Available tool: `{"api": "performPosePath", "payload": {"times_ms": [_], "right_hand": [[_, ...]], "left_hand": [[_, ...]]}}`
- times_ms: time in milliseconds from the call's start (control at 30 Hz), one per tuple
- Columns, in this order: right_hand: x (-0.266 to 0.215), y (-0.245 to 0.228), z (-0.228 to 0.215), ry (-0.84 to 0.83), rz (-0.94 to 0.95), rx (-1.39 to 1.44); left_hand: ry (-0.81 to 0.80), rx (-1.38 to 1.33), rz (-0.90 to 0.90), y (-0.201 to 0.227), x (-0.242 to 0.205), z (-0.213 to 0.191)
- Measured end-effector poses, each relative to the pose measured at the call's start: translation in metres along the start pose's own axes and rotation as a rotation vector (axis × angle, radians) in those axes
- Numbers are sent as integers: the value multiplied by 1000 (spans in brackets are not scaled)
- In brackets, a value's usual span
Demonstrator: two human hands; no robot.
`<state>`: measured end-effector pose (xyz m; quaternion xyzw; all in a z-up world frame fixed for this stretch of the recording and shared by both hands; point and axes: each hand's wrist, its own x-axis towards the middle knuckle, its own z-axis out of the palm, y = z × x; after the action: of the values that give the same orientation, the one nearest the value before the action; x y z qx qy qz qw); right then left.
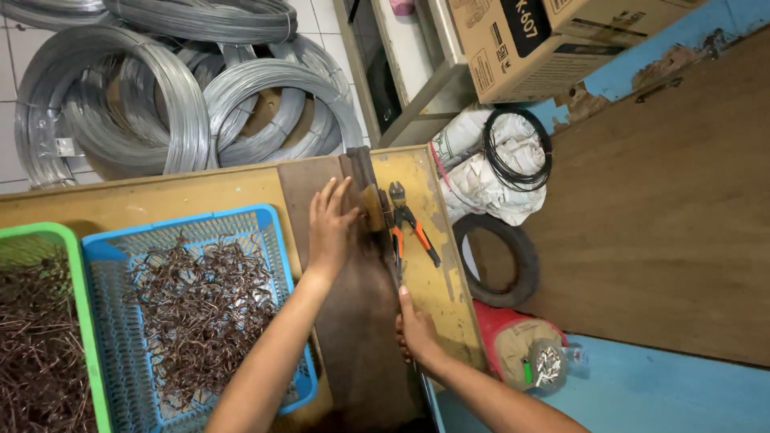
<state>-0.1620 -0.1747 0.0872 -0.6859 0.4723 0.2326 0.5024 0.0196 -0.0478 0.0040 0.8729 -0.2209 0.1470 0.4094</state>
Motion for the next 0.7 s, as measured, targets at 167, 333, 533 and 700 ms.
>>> {"api": "performPosePath", "payload": {"times_ms": [167, 333, 533, 700], "right_hand": [[4, 2, 2, 31, -14, -12], [9, 8, 7, 69, -17, -14], [33, 24, 7, 194, 9, -32], [46, 33, 4, 195, -101, -111]], "left_hand": [[41, 45, 43, -7, -1, 9], [67, 36, 55, -4, 0, 7], [68, -2, 112, 0, 0, 10], [40, 97, 141, -5, 4, 14]]}}
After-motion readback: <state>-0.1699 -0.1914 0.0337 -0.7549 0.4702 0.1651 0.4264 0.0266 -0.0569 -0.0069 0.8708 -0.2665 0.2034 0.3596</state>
